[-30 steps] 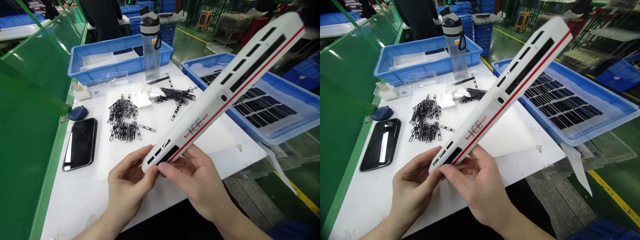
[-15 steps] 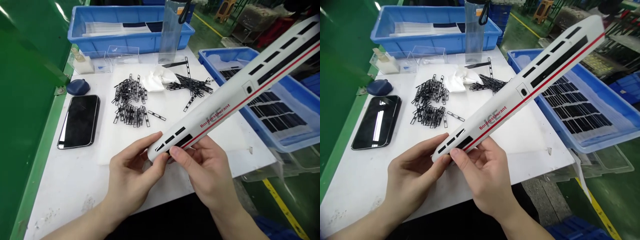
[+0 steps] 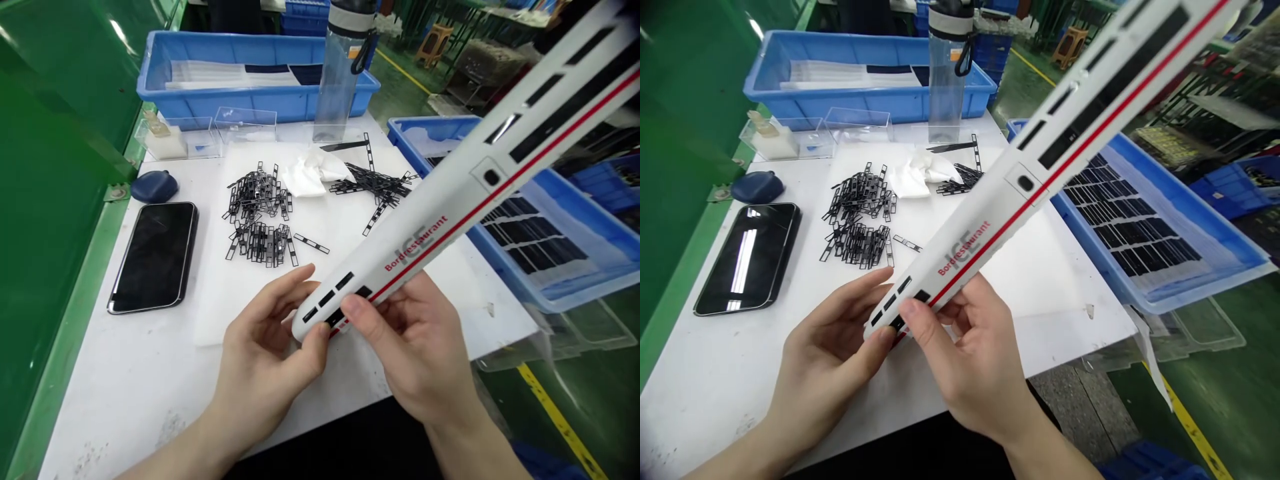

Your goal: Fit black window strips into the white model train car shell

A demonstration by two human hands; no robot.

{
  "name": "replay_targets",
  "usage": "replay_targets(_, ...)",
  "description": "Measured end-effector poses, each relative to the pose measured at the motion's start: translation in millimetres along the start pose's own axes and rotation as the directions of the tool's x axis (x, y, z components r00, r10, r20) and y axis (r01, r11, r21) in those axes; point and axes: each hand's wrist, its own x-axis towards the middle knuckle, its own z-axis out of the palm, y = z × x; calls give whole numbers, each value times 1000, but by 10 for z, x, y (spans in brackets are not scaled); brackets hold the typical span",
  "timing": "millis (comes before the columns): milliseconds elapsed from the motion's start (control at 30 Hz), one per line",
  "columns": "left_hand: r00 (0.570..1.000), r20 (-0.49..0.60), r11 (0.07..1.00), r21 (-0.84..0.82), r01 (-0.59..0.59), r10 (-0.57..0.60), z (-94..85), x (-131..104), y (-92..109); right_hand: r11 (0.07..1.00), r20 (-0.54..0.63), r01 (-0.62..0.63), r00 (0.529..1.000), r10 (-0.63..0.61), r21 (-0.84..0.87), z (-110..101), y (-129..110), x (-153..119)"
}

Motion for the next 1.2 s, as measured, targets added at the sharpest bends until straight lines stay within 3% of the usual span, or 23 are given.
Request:
replay_targets(167, 989, 130, 995, 77, 56, -65, -76, 7, 29, 997, 112, -83, 990, 83, -2, 9, -54, -28)
replay_targets(500, 997, 72, 997, 72, 35, -40, -53, 34, 6, 983, 93, -161, 984, 152, 93, -34, -99, 63)
replay_targets(700, 999, 35, 994, 102, 33, -36, -48, 0, 3, 991, 64, -126, 990, 122, 55, -24, -102, 77)
replay_targets(933, 1000, 9, 994, 107, 19, -20, -66, -5, 20, 991, 160, -119, 981, 108, 61, -51, -32, 163)
replay_targets(1200, 1000, -9, 996, 93, 4, -3, -33, -31, -14, 994, 53, -27, 998, 33, -107, 44, -83, 111)
